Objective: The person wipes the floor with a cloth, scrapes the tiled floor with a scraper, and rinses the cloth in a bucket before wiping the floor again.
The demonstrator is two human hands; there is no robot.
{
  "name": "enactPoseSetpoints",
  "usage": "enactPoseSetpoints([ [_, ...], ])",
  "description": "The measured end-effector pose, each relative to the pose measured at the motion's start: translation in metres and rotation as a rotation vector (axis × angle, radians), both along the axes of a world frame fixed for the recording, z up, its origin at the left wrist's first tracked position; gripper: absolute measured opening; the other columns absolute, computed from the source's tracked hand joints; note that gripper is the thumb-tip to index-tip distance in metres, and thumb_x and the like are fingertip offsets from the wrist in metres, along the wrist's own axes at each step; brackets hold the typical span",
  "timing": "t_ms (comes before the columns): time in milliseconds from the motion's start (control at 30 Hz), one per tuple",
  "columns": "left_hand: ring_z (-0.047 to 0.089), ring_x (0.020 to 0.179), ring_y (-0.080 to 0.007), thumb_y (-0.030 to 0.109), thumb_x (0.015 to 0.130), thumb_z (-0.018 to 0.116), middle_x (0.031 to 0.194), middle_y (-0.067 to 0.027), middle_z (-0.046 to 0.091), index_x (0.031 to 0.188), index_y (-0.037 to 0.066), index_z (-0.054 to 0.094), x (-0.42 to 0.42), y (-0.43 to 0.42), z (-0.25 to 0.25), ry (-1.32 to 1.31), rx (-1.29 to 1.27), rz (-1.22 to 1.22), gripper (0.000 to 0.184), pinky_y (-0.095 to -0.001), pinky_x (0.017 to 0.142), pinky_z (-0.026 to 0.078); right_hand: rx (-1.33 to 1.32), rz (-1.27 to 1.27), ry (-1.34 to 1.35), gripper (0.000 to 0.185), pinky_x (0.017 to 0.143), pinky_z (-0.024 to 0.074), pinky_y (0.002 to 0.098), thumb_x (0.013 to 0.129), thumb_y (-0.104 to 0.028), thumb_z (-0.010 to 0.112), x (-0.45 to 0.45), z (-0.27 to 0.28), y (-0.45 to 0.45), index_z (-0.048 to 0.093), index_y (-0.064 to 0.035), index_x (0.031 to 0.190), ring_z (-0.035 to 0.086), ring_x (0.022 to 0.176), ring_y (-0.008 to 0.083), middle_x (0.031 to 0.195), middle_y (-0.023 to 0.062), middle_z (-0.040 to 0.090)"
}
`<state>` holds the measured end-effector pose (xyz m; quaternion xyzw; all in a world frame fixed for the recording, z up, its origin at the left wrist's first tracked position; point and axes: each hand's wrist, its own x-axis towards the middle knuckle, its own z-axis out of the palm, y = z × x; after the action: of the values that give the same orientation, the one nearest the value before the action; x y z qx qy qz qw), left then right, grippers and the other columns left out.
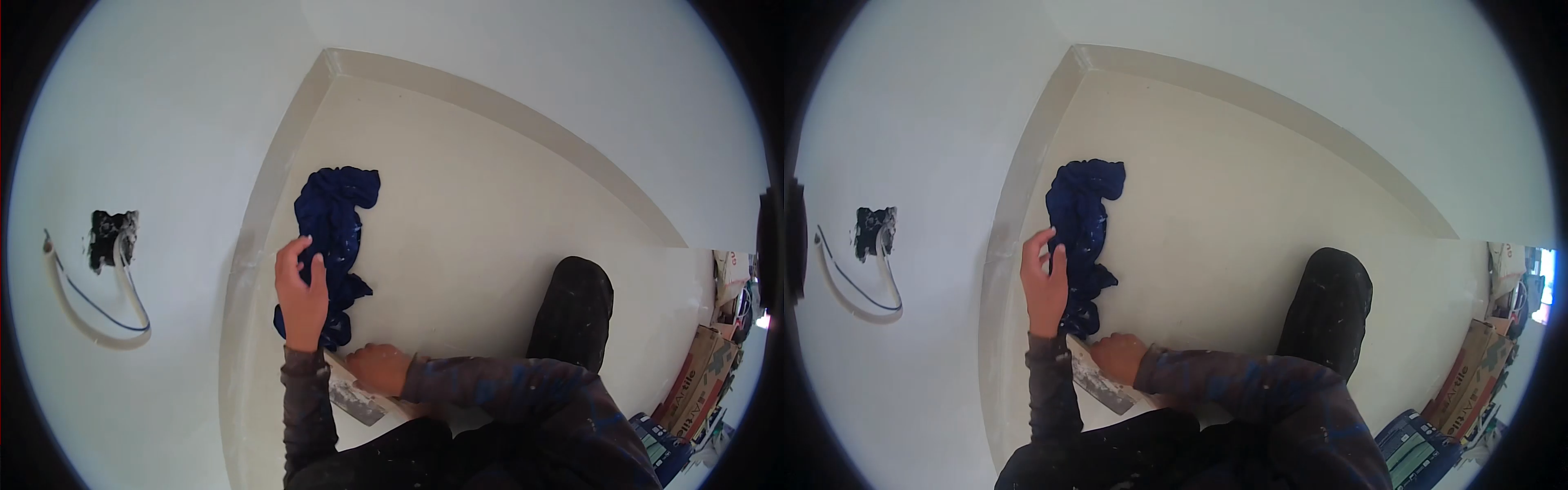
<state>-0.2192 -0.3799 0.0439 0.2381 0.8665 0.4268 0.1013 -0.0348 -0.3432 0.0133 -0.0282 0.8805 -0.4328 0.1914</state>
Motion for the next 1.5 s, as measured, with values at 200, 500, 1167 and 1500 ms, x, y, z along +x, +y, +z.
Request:
enactPoseSetpoints([
  [200,0.058,0.121,-0.0371,0.02,0.093,0.076,0.131,-0.0154,0.062,0.131,0.006,0.063,-0.041,0.086,-0.06,0.487,-0.218,0.041,0.042,-0.0472,0.102,0.048,0.008,-0.071,-0.052,0.044,0.092,0.0561,0.0473,0.096,-0.031,0.07,0.002,0.036,0.125,0.062,-0.0003,0.126,0.069,0.107,0.0369,0.113,0.0173,0.071],
  [500,0.062,0.111,-0.0394,0.018,0.09,0.075,0.114,-0.0149,0.068,0.121,0.005,0.067,-0.116,0.178,-0.101,0.62,-0.176,0.087,0.034,-0.0481,0.097,0.05,-0.174,-0.436,0.023,0.044,0.091,0.0554,0.0456,0.095,-0.018,0.072,0.026,0.046,0.22,0.058,-0.0044,0.135,0.068,0.105,0.0347,0.114,0.0156,0.07],
  [1167,0.064,0.098,-0.0392,0.022,0.086,0.075,0.1,-0.018,0.069,0.118,0.008,0.066,-0.003,0.337,-0.097,0.522,-0.128,-0.063,0.037,-0.0512,0.084,0.049,-0.498,-0.609,0.095,0.044,0.085,0.0565,0.0393,0.094,-0.006,0.071,0.051,0.092,0.297,0.06,-0.0042,0.136,0.068,0.096,0.0303,0.104,0.014,0.069],
  [1500,0.067,0.103,-0.0343,0.008,0.086,0.075,0.102,-0.016,0.071,0.119,0.006,0.062,0.079,0.344,-0.083,0.013,0.245,-0.458,0.035,-0.0459,0.09,0.05,-0.081,-1.263,0.359,0.028,0.082,0.0559,0.0327,0.095,0.001,0.066,0.058,0.045,0.327,0.068,-0.001,0.122,0.07,0.094,0.0207,0.108,0.0099,0.072],
])
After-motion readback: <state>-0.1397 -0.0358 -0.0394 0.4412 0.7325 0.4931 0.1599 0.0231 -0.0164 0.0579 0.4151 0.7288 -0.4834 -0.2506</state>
